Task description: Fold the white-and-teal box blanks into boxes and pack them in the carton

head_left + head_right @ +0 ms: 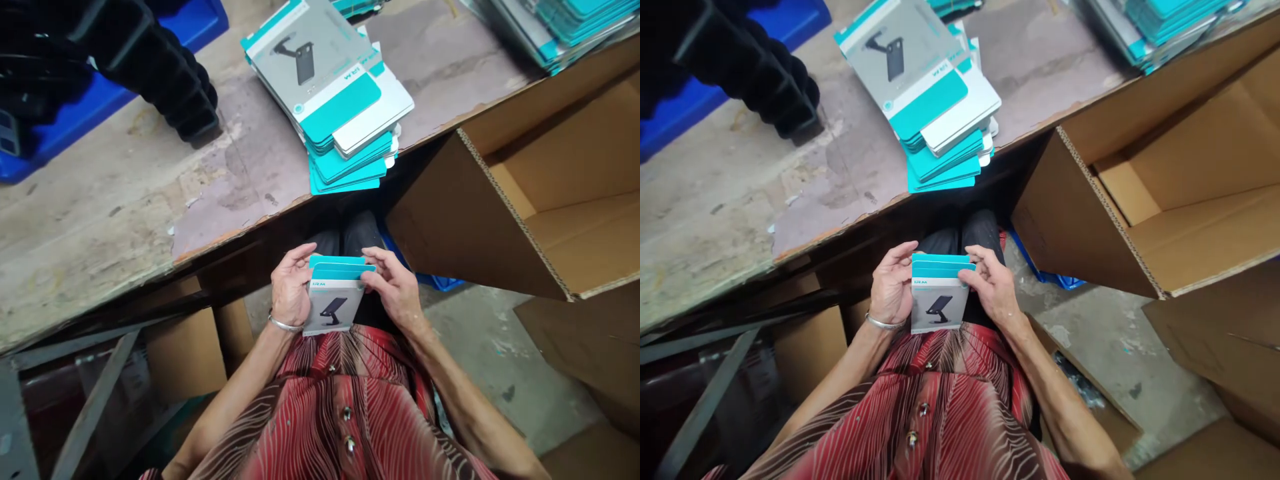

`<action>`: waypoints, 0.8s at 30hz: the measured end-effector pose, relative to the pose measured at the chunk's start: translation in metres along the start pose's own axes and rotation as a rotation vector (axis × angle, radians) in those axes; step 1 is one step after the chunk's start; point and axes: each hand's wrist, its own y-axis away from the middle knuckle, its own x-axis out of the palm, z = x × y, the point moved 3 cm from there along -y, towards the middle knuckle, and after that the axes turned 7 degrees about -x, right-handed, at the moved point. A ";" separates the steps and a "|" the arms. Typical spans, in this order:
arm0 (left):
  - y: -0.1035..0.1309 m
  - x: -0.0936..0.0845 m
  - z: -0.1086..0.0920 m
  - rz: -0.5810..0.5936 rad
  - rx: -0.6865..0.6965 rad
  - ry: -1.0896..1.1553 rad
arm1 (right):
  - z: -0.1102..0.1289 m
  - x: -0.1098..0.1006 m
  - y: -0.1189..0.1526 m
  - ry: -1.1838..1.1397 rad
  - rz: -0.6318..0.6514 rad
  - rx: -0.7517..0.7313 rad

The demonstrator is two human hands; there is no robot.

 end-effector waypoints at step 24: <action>0.010 -0.022 0.005 -0.044 0.654 -0.587 | -0.006 0.023 -0.005 0.395 0.032 -0.564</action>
